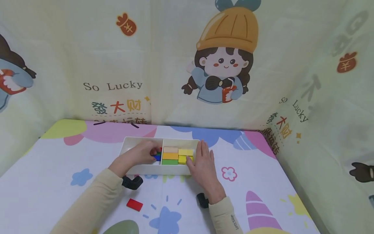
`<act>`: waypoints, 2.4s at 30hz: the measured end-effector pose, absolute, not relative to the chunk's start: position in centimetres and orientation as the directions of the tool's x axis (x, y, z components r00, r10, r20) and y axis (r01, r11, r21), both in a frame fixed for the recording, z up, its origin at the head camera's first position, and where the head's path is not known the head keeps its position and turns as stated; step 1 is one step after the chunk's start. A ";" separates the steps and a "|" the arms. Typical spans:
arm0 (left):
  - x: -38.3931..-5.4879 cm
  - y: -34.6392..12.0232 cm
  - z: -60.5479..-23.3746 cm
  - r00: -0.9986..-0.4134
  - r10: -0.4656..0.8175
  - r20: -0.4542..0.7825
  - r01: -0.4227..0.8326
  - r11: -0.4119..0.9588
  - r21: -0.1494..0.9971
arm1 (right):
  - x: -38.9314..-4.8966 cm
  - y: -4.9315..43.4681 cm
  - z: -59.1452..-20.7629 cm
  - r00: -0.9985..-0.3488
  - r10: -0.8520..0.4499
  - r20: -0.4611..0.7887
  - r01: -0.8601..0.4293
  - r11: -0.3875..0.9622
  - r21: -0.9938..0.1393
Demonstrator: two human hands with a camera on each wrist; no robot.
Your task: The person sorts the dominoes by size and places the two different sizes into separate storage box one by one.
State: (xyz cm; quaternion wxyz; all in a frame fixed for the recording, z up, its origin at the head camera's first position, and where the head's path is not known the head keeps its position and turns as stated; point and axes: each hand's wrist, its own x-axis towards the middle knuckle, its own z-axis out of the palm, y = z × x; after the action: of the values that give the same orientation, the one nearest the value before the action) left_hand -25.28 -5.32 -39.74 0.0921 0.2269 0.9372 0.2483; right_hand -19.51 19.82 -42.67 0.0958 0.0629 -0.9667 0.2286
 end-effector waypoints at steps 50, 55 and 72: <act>-15.8 -11.6 -38.3 -0.844 0.472 0.254 0.508 0.552 0.661 | -19.4 19.7 -42.5 -0.979 -0.094 0.180 -0.165 0.885 -0.435; -15.3 -11.8 -38.8 -0.826 0.509 0.241 0.519 0.523 0.676 | -19.5 19.7 -42.3 -0.978 -0.095 0.185 -0.170 0.878 -0.447; -14.6 -12.6 -39.9 -0.810 0.563 0.165 0.489 0.493 0.719 | -19.6 19.6 -42.3 -0.980 -0.095 0.173 -0.164 0.880 -0.445</act>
State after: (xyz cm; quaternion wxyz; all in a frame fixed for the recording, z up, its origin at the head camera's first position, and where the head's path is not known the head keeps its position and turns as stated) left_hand -14.59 -12.60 -39.92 0.0462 0.3048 0.8628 0.4006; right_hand -19.60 19.61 -42.32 0.0731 0.0671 -0.9668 0.2354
